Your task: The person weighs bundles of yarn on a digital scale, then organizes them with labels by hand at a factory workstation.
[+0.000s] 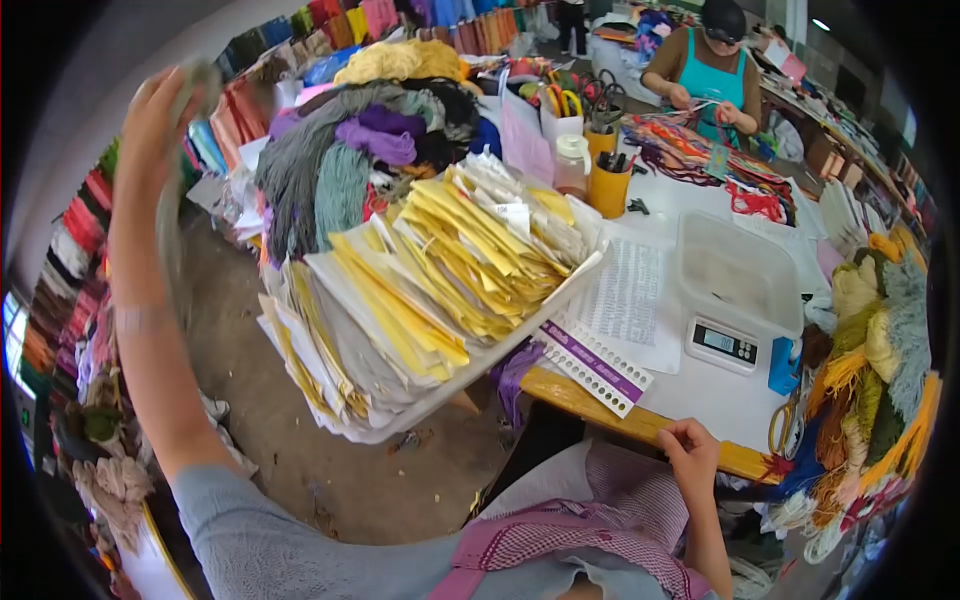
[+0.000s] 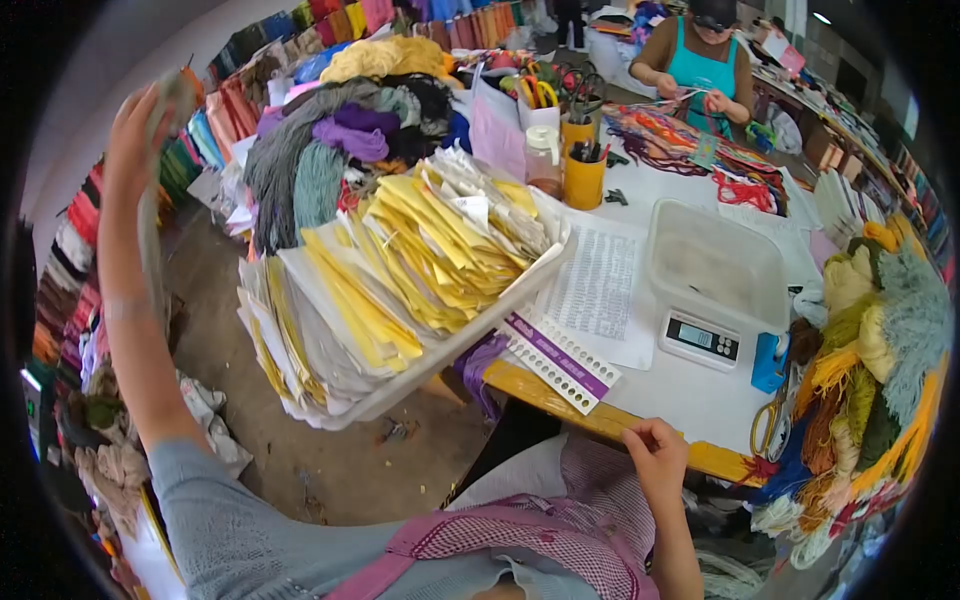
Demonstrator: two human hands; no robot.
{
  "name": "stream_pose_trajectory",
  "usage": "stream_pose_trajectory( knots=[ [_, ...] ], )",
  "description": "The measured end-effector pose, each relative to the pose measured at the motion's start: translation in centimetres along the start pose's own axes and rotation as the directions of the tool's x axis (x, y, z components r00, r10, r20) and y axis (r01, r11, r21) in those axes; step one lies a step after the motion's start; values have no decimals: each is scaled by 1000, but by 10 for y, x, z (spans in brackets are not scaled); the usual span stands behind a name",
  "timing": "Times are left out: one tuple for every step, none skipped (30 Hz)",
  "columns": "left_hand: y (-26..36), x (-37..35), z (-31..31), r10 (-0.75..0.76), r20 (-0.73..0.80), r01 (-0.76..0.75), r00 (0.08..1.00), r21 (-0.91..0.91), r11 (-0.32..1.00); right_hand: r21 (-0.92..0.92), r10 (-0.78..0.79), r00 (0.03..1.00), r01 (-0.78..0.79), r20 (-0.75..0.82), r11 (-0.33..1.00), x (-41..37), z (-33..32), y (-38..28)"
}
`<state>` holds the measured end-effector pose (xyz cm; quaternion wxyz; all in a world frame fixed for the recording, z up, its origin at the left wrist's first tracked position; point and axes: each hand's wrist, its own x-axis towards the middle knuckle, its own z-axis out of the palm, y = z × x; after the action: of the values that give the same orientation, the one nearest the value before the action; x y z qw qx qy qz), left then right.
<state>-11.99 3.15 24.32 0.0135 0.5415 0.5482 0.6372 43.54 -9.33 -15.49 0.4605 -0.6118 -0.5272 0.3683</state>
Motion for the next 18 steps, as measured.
stream_pose_trajectory(
  knots=[
    [-15,43,19,26,17,-26,1000,24,999,57,77,997,-77,5,995,-4,-3,-5],
    [-36,77,29,48,63,-57,997,140,989,56,94,995,-92,-34,994,-6,-5,-6],
    [-58,111,44,75,154,-117,985,290,950,-62,14,999,-16,-29,998,-10,-7,-4],
    [-85,141,59,101,283,-216,954,412,885,-185,-48,997,37,-55,982,-16,-15,-2],
    [-116,172,79,118,406,-321,906,478,817,-213,-83,993,64,-80,975,-22,-25,-6],
    [-150,198,99,124,519,-421,846,507,752,-247,-108,989,79,-104,966,-25,-35,-12],
    [-172,216,121,113,605,-487,788,500,717,-293,-76,991,39,-114,955,-28,-49,-16],
    [-191,225,143,104,669,-543,736,492,681,-367,-142,977,75,-160,927,-25,-65,-16],
    [-205,234,164,98,719,-591,688,476,651,-381,-235,948,141,-213,914,-20,-83,-15],
    [-205,227,180,137,733,-632,666,456,627,-416,-240,932,112,-270,902,-17,-102,-31],
    [-187,206,194,182,729,-653,661,438,619,-451,-307,894,139,-326,882,-11,-122,-43],
    [-162,178,200,227,723,-677,653,421,604,-498,-399,843,187,-360,847,-1,-146,-54],
    [-126,138,200,281,711,-696,645,395,600,-523,-483,770,231,-417,820,10,-166,-71],
    [-86,90,199,312,695,-707,647,394,588,-583,-463,772,149,-436,799,19,-191,-95],
    [-46,42,188,354,682,-723,640,377,579,-654,-456,728,13,-512,756,32,-218,-109],
    [-14,5,181,381,669,-729,638,365,578,-661,-495,660,-2,-565,750,51,-255,-118],
    [9,-21,175,402,656,-729,639,352,586,-705,-623,465,-3,-629,709,74,-292,-126],
    [26,-40,169,421,645,-733,638,340,589,-769,-714,300,-127,-632,627,95,-340,-133]
  ],
)
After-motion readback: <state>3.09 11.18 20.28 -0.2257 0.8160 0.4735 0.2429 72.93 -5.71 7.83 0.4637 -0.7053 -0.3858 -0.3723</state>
